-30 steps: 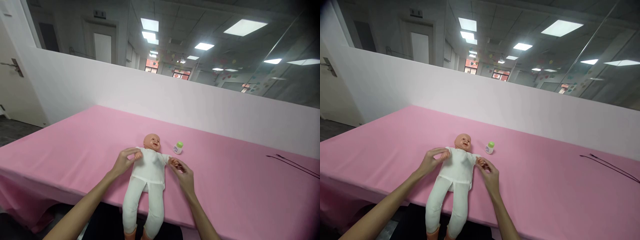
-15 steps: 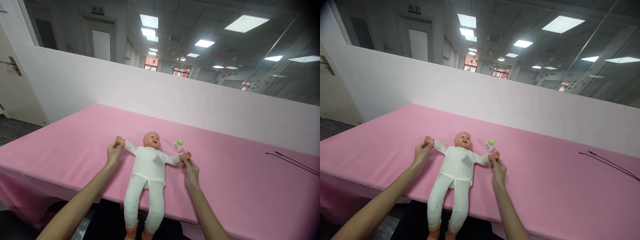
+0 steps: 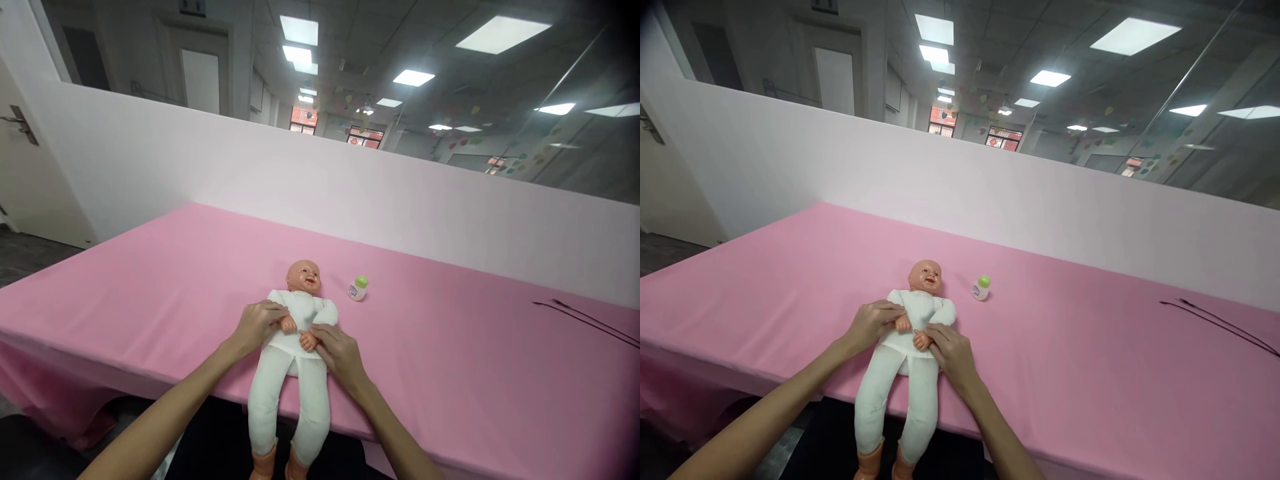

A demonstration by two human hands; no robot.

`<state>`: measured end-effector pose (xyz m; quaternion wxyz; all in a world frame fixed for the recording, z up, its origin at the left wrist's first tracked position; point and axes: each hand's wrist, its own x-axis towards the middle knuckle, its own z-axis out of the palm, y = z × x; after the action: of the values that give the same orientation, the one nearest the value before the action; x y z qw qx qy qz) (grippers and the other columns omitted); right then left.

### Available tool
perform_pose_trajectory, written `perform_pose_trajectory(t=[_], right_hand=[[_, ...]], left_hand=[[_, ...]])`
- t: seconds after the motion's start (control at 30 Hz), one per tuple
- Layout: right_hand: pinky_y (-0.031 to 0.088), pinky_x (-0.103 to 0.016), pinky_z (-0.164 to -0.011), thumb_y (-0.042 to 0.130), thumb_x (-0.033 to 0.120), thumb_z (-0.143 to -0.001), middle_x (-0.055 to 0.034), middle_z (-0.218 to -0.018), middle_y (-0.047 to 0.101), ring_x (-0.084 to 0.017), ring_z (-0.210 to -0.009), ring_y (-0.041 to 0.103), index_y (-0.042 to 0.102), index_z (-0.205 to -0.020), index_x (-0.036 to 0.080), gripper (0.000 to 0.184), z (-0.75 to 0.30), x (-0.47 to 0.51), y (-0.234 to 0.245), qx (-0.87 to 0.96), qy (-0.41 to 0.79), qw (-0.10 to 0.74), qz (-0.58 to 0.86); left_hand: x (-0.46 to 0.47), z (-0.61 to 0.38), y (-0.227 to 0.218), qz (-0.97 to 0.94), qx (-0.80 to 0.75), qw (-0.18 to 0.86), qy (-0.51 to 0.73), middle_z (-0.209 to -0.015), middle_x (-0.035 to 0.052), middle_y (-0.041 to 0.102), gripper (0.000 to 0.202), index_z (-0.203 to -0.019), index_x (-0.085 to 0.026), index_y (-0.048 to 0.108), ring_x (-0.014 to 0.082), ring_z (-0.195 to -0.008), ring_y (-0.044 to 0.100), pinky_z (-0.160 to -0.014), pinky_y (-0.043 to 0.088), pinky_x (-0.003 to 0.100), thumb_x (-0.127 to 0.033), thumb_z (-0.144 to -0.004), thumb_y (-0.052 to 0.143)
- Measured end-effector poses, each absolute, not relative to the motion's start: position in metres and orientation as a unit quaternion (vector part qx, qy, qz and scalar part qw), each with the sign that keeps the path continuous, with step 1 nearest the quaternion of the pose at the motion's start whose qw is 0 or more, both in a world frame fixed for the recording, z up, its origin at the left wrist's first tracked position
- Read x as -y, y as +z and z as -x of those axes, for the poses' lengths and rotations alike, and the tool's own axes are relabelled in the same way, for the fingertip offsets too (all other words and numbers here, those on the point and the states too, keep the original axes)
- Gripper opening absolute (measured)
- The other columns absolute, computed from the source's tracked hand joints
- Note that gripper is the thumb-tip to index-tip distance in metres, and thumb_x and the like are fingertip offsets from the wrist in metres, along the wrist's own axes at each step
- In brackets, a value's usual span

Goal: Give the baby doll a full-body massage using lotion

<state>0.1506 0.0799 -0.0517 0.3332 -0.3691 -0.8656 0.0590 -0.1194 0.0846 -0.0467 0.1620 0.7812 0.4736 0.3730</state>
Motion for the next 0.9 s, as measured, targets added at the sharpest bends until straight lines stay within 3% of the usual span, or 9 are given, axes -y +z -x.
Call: perform_pose_trajectory(t=[0.17, 0.3, 0.43, 0.53, 0.63, 0.7, 0.77, 0.9], right_hand=[[0.06, -0.037, -0.087, 0.05, 0.024, -0.104, -0.0093, -0.117, 0.079, -0.025, -0.106, 0.075, 0.076, -0.114, 0.024, 0.028, -0.149, -0.082, -0.054, 0.883, 0.052, 0.31, 0.348], [0.06, -0.037, -0.083, 0.069, 0.039, -0.094, -0.0091, -0.111, 0.079, -0.025, -0.097, 0.073, 0.077, -0.111, 0.022, 0.025, -0.162, -0.092, -0.037, 0.728, 0.197, 0.479, 0.449], [0.057, -0.028, -0.064, 0.089, 0.049, -0.07, -0.0035, -0.083, 0.072, -0.018, -0.072, 0.065, 0.075, -0.095, 0.018, 0.042, -0.195, -0.109, -0.036, 0.442, 0.325, 0.632, 0.547], [0.056, -0.025, -0.059, 0.093, 0.044, -0.059, -0.0001, -0.072, 0.065, -0.014, -0.063, 0.058, 0.072, -0.081, 0.019, 0.039, -0.218, -0.118, -0.051, 0.285, 0.429, 0.652, 0.556], [0.058, -0.025, -0.059, 0.093, 0.042, -0.058, -0.0004, -0.074, 0.066, -0.014, -0.062, 0.058, 0.073, -0.083, 0.021, 0.038, -0.225, -0.119, -0.061, 0.237, 0.466, 0.649, 0.553], [0.059, -0.027, -0.06, 0.092, 0.047, -0.06, 0.0, -0.073, 0.065, -0.014, -0.062, 0.059, 0.073, -0.084, 0.021, 0.04, -0.222, -0.117, -0.058, 0.282, 0.446, 0.65, 0.547], [0.059, -0.028, -0.062, 0.092, 0.052, -0.062, -0.0004, -0.074, 0.066, -0.016, -0.065, 0.061, 0.073, -0.085, 0.02, 0.044, -0.215, -0.112, -0.048, 0.351, 0.403, 0.65, 0.541], [0.059, -0.033, -0.072, 0.089, 0.054, -0.072, -0.0073, -0.095, 0.075, -0.022, -0.083, 0.069, 0.075, -0.104, 0.018, 0.05, -0.193, -0.097, -0.022, 0.503, 0.311, 0.614, 0.523]], left_hand=[[-0.084, 0.118, -0.048, -0.821, -0.454, 0.124, 0.323, -0.112, 0.0037, 0.081, 0.034, -0.1, -0.026, 0.082, 0.0243, -0.1, 0.071, -0.079, 0.047, 0.033, -0.008, -0.091, 0.054], [-0.09, 0.128, -0.04, -0.699, -0.473, 0.231, 0.484, -0.105, 0.0053, 0.08, 0.017, -0.097, -0.024, 0.081, 0.0253, -0.097, 0.071, -0.083, 0.049, 0.034, -0.026, -0.093, 0.065], [-0.101, 0.152, -0.045, -0.448, -0.482, 0.357, 0.663, -0.089, 0.0073, 0.076, 0.028, -0.085, -0.017, 0.075, 0.0234, -0.084, 0.068, -0.076, 0.051, 0.033, -0.043, -0.078, 0.082], [-0.109, 0.169, -0.056, -0.303, -0.496, 0.419, 0.698, -0.083, 0.0054, 0.07, 0.045, -0.083, -0.014, 0.073, 0.0191, -0.077, 0.064, -0.071, 0.049, 0.03, -0.048, -0.061, 0.093], [-0.113, 0.176, -0.063, -0.219, -0.488, 0.47, 0.702, -0.084, 0.0055, 0.069, 0.054, -0.083, -0.013, 0.072, 0.0184, -0.08, 0.064, -0.073, 0.051, 0.03, -0.045, -0.047, 0.098], [-0.111, 0.174, -0.061, -0.227, -0.487, 0.464, 0.704, -0.085, 0.0049, 0.07, 0.053, -0.084, -0.014, 0.072, 0.018, -0.08, 0.065, -0.074, 0.051, 0.03, -0.045, -0.049, 0.098], [-0.107, 0.168, -0.055, -0.29, -0.493, 0.426, 0.701, -0.083, 0.0033, 0.069, 0.045, -0.084, -0.015, 0.071, 0.0172, -0.079, 0.064, -0.072, 0.05, 0.029, -0.047, -0.06, 0.093], [-0.096, 0.149, -0.039, -0.461, -0.472, 0.36, 0.66, -0.088, 0.0041, 0.074, 0.028, -0.089, -0.017, 0.073, 0.0206, -0.086, 0.068, -0.079, 0.054, 0.032, -0.04, -0.077, 0.084]])
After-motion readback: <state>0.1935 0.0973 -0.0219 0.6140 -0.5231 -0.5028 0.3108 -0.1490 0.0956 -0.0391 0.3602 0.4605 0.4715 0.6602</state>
